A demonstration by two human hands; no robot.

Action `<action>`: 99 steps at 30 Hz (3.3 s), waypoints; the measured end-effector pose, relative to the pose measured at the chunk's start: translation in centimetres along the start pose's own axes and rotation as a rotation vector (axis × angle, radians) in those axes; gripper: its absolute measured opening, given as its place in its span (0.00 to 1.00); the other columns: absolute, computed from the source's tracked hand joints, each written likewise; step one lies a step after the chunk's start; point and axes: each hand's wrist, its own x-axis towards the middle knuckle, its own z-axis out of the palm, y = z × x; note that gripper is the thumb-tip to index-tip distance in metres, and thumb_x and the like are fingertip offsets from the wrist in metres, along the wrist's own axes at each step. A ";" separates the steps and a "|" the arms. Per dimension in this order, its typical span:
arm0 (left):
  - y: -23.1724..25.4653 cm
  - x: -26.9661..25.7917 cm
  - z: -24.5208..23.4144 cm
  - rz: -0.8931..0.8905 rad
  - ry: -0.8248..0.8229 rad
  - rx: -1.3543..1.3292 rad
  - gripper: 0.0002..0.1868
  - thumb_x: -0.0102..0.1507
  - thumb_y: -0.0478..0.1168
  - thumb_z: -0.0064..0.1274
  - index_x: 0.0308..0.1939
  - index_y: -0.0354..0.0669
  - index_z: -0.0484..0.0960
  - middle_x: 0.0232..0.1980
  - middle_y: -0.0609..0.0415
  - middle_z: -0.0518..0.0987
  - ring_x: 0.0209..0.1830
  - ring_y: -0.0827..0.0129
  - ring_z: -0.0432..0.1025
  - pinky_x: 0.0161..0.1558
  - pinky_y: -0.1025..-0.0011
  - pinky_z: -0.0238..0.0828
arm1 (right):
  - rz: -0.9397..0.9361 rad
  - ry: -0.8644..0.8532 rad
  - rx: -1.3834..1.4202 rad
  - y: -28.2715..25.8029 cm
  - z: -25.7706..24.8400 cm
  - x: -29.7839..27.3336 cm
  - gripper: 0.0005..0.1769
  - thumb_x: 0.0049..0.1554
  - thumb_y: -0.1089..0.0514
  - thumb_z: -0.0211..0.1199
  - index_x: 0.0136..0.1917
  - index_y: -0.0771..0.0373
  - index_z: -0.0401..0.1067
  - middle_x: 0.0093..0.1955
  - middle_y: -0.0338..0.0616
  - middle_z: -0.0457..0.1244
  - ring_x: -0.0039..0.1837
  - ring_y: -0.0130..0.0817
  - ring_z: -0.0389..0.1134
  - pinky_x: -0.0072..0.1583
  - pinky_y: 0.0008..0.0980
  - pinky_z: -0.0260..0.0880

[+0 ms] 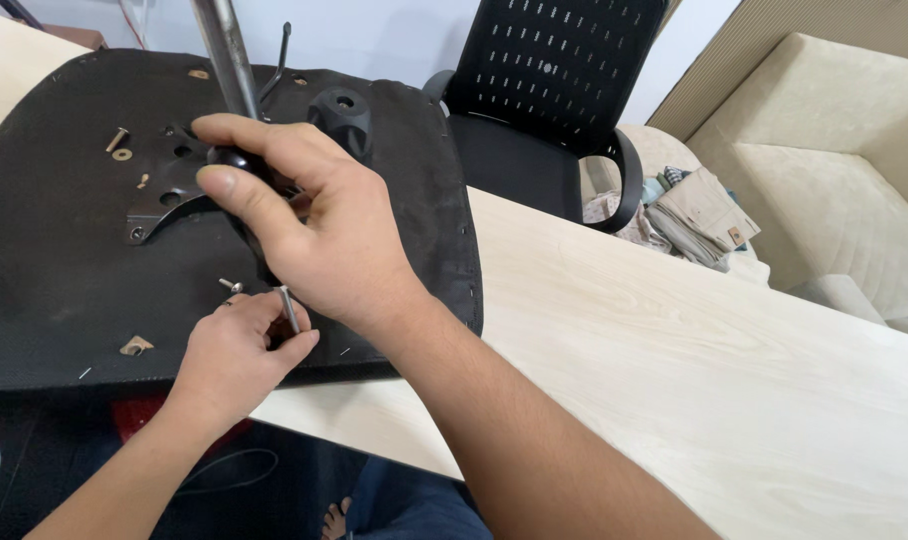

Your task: The person uses a screwdriver to tighten screws into the underside of a black chair seat, securing the seat to its metal base. The person works on multiple screw locations around the seat perimeter.

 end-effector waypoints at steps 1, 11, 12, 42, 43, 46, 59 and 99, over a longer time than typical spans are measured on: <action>0.0 0.1 -0.1 0.003 -0.007 0.010 0.10 0.56 0.48 0.62 0.34 0.47 0.84 0.30 0.53 0.81 0.30 0.64 0.77 0.40 0.65 0.75 | 0.001 0.001 0.015 0.0 -0.2 0.0 0.16 0.67 0.49 0.63 0.65 0.54 0.75 0.54 0.35 0.69 0.53 0.20 0.71 0.60 0.24 0.75; 0.2 0.1 -0.1 0.029 -0.031 0.087 0.11 0.57 0.50 0.62 0.35 0.50 0.85 0.30 0.55 0.82 0.35 0.65 0.76 0.43 0.64 0.74 | 0.054 0.009 -0.125 0.1 0.0 1.0 0.21 0.56 0.47 0.72 0.61 0.53 0.79 0.47 0.39 0.63 0.47 0.26 0.64 0.50 0.24 0.71; 0.2 0.1 -0.1 0.033 -0.023 0.085 0.11 0.57 0.50 0.62 0.35 0.50 0.85 0.30 0.55 0.82 0.35 0.65 0.76 0.43 0.64 0.74 | 0.068 0.009 -0.120 0.2 0.2 1.2 0.21 0.56 0.47 0.72 0.61 0.53 0.80 0.45 0.39 0.63 0.45 0.26 0.64 0.49 0.24 0.70; 0.5 0.3 -0.5 0.002 -0.088 0.035 0.13 0.57 0.50 0.64 0.42 0.51 0.86 0.38 0.59 0.84 0.40 0.67 0.78 0.47 0.67 0.76 | -0.092 -0.069 0.294 3.3 0.6 2.6 0.14 0.73 0.46 0.58 0.60 0.58 0.74 0.53 0.33 0.68 0.58 0.20 0.68 0.66 0.25 0.71; 0.5 0.4 -0.6 0.012 -0.082 0.029 0.13 0.58 0.49 0.64 0.43 0.51 0.86 0.39 0.59 0.84 0.40 0.66 0.78 0.48 0.67 0.76 | -0.080 -0.078 0.311 3.6 0.6 2.7 0.15 0.73 0.45 0.57 0.61 0.57 0.73 0.53 0.32 0.67 0.58 0.20 0.68 0.66 0.25 0.70; 0.1 0.4 -0.4 0.041 -0.067 0.013 0.12 0.58 0.46 0.62 0.44 0.52 0.87 0.40 0.58 0.86 0.39 0.66 0.78 0.48 0.67 0.76 | -0.037 -0.085 0.308 4.2 0.8 2.6 0.15 0.73 0.46 0.57 0.62 0.58 0.74 0.52 0.31 0.66 0.55 0.20 0.67 0.64 0.26 0.70; -0.3 0.2 0.2 0.059 -0.011 0.014 0.09 0.58 0.45 0.60 0.40 0.50 0.86 0.36 0.56 0.84 0.38 0.66 0.77 0.46 0.66 0.75 | -0.015 -0.087 0.179 4.7 2.4 3.8 0.15 0.69 0.48 0.56 0.62 0.58 0.73 0.47 0.32 0.68 0.52 0.20 0.68 0.59 0.27 0.72; -0.9 0.2 0.0 0.178 -0.039 0.032 0.14 0.53 0.41 0.62 0.44 0.51 0.86 0.40 0.60 0.85 0.39 0.65 0.74 0.48 0.66 0.74 | 0.065 -0.167 0.682 5.4 0.3 1.5 0.20 0.69 0.41 0.55 0.64 0.53 0.74 0.49 0.35 0.70 0.56 0.22 0.71 0.60 0.24 0.75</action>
